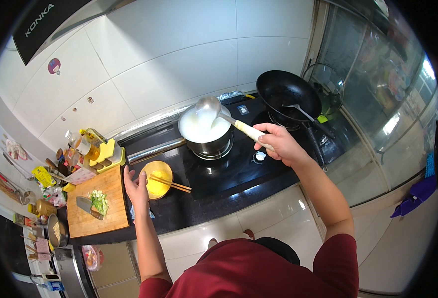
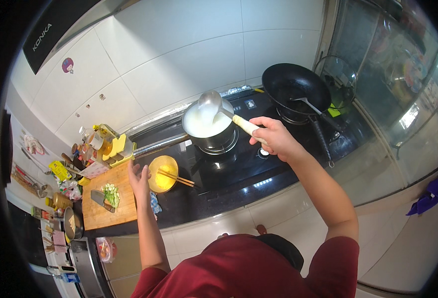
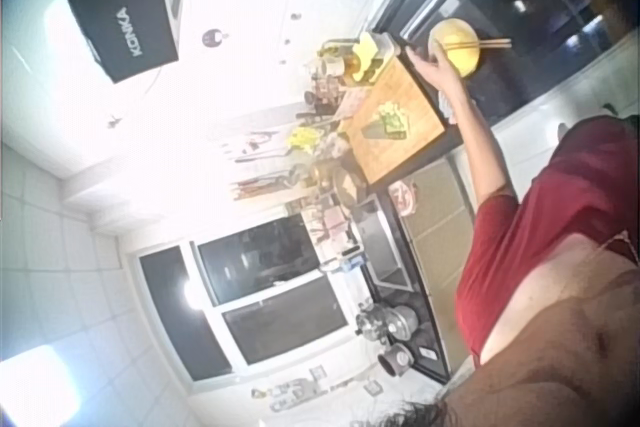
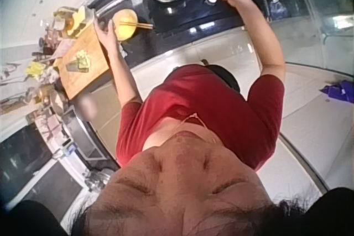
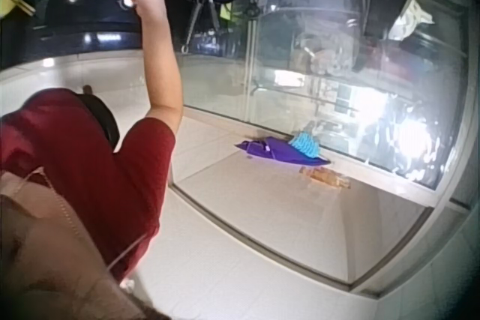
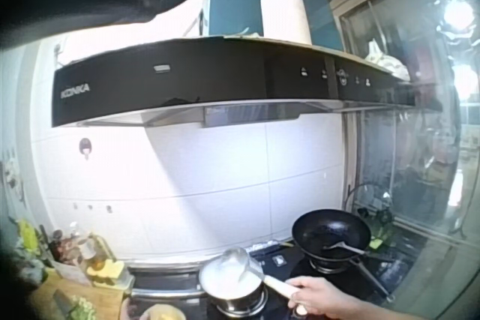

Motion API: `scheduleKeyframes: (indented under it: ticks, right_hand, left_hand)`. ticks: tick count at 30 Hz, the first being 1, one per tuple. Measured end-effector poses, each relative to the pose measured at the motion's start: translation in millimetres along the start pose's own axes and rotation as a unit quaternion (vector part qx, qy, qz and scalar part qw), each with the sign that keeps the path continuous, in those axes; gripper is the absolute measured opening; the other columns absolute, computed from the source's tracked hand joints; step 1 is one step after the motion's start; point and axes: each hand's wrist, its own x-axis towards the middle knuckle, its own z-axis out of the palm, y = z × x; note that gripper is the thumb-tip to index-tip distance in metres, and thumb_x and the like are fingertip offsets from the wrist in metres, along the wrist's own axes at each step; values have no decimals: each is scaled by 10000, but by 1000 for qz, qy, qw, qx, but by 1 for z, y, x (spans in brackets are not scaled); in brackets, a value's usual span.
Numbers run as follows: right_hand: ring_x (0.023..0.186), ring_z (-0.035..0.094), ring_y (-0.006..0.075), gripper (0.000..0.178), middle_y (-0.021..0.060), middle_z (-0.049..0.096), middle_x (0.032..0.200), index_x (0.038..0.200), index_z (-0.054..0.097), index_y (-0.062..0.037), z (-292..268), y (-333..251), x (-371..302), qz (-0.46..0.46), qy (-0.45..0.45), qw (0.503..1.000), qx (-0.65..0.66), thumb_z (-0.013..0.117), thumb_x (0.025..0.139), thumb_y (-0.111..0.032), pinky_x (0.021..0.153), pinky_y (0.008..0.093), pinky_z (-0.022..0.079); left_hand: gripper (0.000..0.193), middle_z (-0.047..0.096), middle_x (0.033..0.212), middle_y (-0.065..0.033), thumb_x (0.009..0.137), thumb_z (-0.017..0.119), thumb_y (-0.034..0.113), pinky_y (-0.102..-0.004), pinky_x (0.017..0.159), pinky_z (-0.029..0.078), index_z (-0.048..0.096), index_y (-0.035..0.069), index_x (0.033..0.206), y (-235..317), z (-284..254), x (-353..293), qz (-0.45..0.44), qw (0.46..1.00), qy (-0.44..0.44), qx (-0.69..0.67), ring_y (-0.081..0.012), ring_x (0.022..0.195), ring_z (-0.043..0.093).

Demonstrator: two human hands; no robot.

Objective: The person cleans the kitchen counter with a cloth, then whisks eggs in a bowl using chopsticks. They subsequently stir a pot of boiling liquid on the stove with a ladle and adjust the stove controls.

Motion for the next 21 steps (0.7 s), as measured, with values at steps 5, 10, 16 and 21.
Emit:
scheduleKeyframes:
  ticks: [5, 10, 16, 21]
  right_hand:
    - [756, 639, 198, 424, 163, 685, 945, 1267, 570, -6, 4, 19, 14, -108, 70, 967, -222, 553, 858, -116, 679, 303, 494]
    - [1059, 635, 373, 430, 238, 656, 1109, 1256, 581, -19, 22, 27, 25, -143, 115, 923, -339, 552, 842, -133, 901, 405, 491]
    - [487, 487, 93, 306, 129, 651, 833, 1170, 607, -24, 31, 42, 58, 5, 39, 992, -121, 559, 891, -140, 448, 249, 396]
    - [442, 390, 58, 353, 155, 633, 818, 1260, 488, 20, 22, 49, 61, 96, -23, 984, 145, 509, 926, -94, 377, 198, 271]
  left_hand:
    - [578, 520, 1297, -191, 892, 676, 135, -291, 746, 537, 432, 23, 1403, 1, -3, -13, 32, 999, -10, 35, -183, 889, 626]
    - [465, 539, 1243, -158, 890, 671, 105, -292, 743, 532, 513, -18, 1309, 3, -4, -21, 50, 997, -30, 46, -179, 871, 632]
    - [411, 544, 1210, -135, 891, 670, 99, -285, 752, 529, 540, -30, 1258, 9, -4, -31, 37, 997, -54, 49, -174, 881, 629]
    - [391, 549, 1208, -134, 889, 670, 90, -285, 755, 529, 548, -33, 1240, 2, -5, -33, 30, 997, -63, 43, -177, 881, 627]
